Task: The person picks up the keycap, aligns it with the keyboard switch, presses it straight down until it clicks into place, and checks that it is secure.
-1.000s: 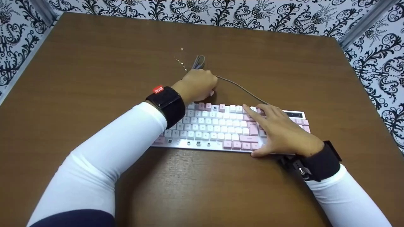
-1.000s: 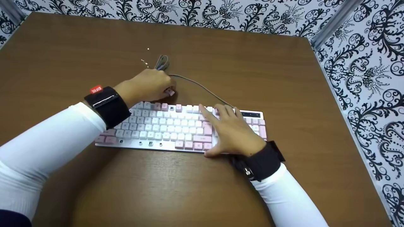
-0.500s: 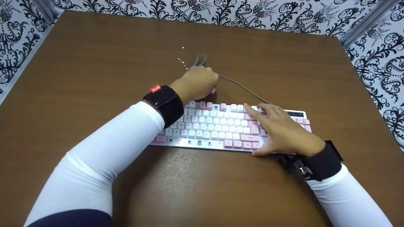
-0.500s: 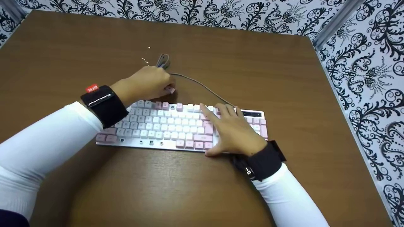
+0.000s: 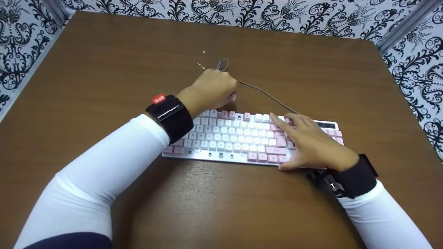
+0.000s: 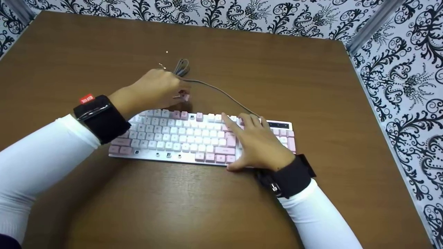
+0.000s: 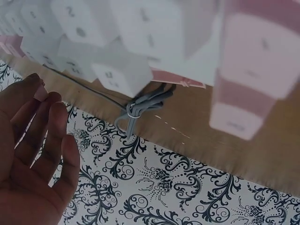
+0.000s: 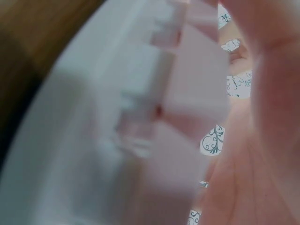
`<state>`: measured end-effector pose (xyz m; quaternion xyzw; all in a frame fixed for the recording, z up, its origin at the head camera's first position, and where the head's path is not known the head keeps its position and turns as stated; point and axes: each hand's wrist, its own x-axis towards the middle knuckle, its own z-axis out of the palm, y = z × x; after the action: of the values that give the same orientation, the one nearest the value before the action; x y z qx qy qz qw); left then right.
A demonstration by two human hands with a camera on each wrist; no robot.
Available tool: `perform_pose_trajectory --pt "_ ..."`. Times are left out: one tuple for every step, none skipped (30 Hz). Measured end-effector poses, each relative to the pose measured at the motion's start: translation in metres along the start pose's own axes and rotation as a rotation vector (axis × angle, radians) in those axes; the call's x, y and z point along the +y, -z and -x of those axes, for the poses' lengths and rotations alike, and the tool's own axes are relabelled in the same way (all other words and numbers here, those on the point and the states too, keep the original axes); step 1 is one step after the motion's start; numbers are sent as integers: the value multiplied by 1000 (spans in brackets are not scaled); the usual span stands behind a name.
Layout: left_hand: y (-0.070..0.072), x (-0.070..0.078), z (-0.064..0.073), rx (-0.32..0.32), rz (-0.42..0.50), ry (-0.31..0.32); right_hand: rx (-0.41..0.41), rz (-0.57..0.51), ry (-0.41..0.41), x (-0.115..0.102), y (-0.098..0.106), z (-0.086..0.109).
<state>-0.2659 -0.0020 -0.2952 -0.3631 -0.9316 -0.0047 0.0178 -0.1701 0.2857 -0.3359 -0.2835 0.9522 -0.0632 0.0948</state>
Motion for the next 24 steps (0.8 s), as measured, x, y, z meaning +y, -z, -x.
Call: perform_pose_trajectory --pt "1 0 2 5 -4 0 -1 0 -1 0 0 0" --pt "3 0 5 10 -7 2 -3 -1 -2 0 0 0" --pt "4 0 8 14 -8 6 -2 -1 -2 -1 1 0" --pt "6 -1 11 22 -11 10 0 -1 0 -1 1 1" --pt "7 -1 15 30 -7 11 1 -1 3 -1 1 1" --pt "8 -1 18 38 -3 12 1 -3 4 -1 1 1" --pt "9 -1 23 47 1 10 0 -4 4 -1 2 1" --pt "9 -2 27 62 12 7 1 -5 5 -1 1 1" --pt "10 -2 31 78 23 3 2 -5 7 -1 1 1" --pt "10 -2 36 98 32 -5 2 -6 7 -1 1 1" --pt "10 -2 41 117 45 -15 2 -6 8 -1 0 1" --pt "10 -2 46 140 54 -23 2 -7 8 -1 0 0" --pt "10 -2 51 166 61 -30 4 -6 9 -1 -1 0" --pt "10 -2 56 184 69 -36 6 -7 12 -1 -1 0" --pt "10 -2 61 199 73 -43 6 -7 12 -1 -1 0" --pt "10 -1 66 212 76 -47 8 -7 13 0 -1 1" --pt "10 -1 71 218 82 -52 10 -9 12 0 -1 1" --pt "10 -1 76 229 90 -60 11 -10 11 0 -1 1" --pt "10 -1 81 233 97 -65 12 -11 11 0 -1 1" --pt "10 -1 86 230 108 -67 11 -14 8 -1 0 1" --pt "9 0 91 233 118 -69 11 -14 6 -1 0 1" --pt "9 0 96 234 121 -66 10 -16 6 -1 0 1" --pt "8 0 101 234 126 -64 8 -16 6 -1 0 1" --pt "7 1 106 232 133 -59 6 -16 6 -1 0 1"
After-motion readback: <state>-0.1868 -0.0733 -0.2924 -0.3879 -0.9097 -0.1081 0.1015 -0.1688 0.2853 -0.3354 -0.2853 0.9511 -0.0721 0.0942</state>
